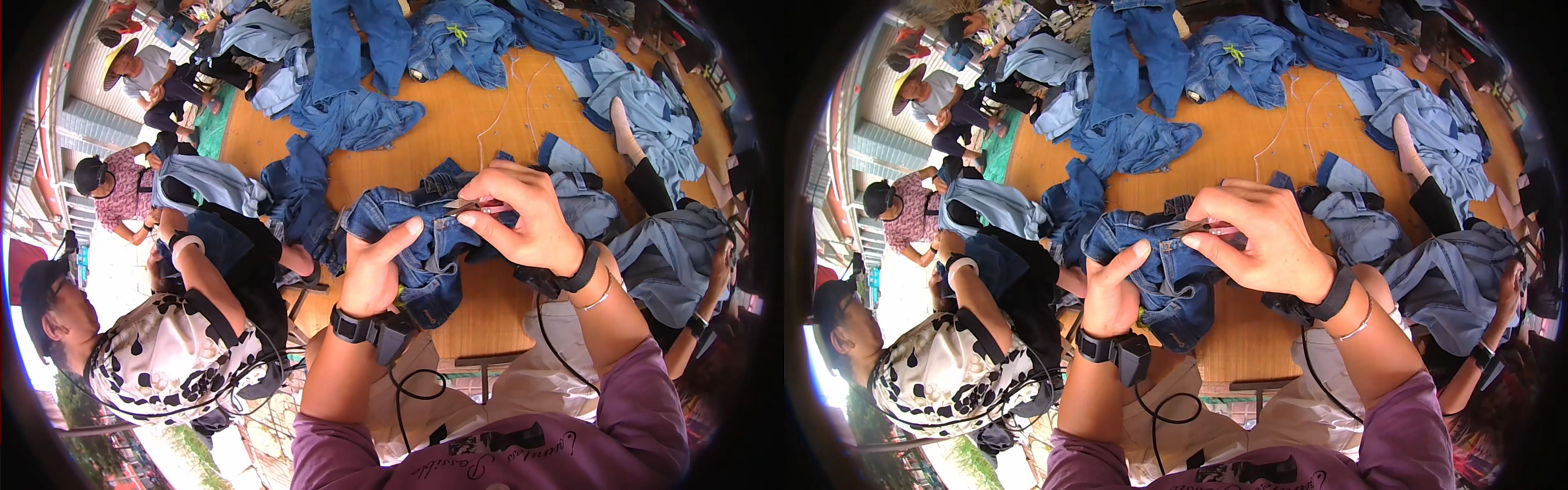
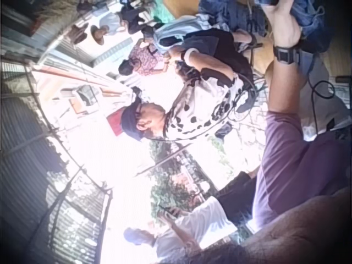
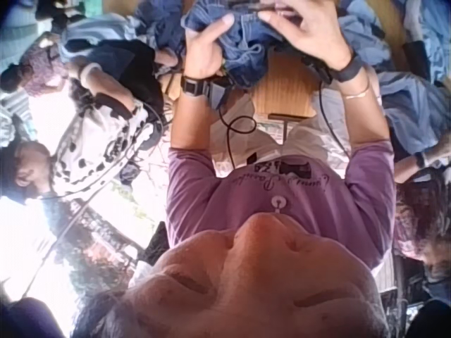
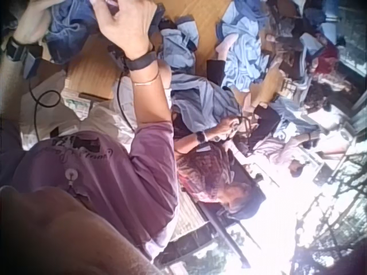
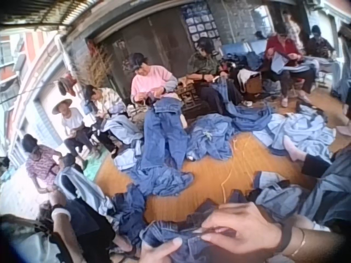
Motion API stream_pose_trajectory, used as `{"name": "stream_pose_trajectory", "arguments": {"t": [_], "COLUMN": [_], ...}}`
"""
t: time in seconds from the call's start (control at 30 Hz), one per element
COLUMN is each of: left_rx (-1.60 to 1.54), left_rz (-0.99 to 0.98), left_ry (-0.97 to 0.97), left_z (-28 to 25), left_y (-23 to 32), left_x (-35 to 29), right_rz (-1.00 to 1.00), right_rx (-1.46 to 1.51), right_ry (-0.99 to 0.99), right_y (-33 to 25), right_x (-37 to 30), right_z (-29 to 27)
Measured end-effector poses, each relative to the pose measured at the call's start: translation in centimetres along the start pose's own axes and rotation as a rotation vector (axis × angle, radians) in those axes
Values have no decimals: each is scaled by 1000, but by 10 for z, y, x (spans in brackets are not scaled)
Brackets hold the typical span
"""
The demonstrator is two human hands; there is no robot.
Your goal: Sewing and finishing denim fabric pieces using small scissors to trim threads.
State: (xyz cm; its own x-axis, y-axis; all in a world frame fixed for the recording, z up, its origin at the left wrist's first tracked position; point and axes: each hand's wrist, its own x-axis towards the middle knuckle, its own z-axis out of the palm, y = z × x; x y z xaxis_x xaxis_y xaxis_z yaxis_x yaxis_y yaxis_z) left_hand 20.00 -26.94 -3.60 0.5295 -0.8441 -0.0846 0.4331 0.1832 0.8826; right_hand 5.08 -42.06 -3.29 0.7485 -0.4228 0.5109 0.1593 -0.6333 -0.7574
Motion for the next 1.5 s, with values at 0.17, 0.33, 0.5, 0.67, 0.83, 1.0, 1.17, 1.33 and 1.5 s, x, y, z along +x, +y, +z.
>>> {"name": "stream_pose_trajectory", "arguments": {"t": [0.17, 0.33, 0.5, 0.67, 0.83, 1.0, 1.17, 1.33, 1.5], "left_rx": [9, 57, 91, 130, 171, 197, 222, 226, 231], "left_rz": [2, 22, 17, 35, 46, 41, 40, -3, 6], "left_ry": [1, 15, -26, -47, -62, -76, -92, -98, -112], "left_z": [0, -2, -3, -2, -2, -1, -1, -3, -5], "left_y": [0, -1, 0, 0, -1, -1, -2, 0, 0], "left_x": [-1, 1, 1, 2, 2, 2, 1, 1, 2], "right_rz": [-48, -41, -66, -66, -52, -36, -58, -61, 26], "right_rx": [-30, -15, -49, -78, -80, -118, -133, -132, 8], "right_ry": [-6, -12, -70, -107, -147, -220, -251, -263, -178], "right_y": [0, -2, -5, -8, -9, -10, -9, -5, -3], "right_x": [1, 1, 3, 5, 6, 5, 4, 3, 2], "right_z": [-2, -2, -4, -7, -12, -16, -19, -17, -13]}}
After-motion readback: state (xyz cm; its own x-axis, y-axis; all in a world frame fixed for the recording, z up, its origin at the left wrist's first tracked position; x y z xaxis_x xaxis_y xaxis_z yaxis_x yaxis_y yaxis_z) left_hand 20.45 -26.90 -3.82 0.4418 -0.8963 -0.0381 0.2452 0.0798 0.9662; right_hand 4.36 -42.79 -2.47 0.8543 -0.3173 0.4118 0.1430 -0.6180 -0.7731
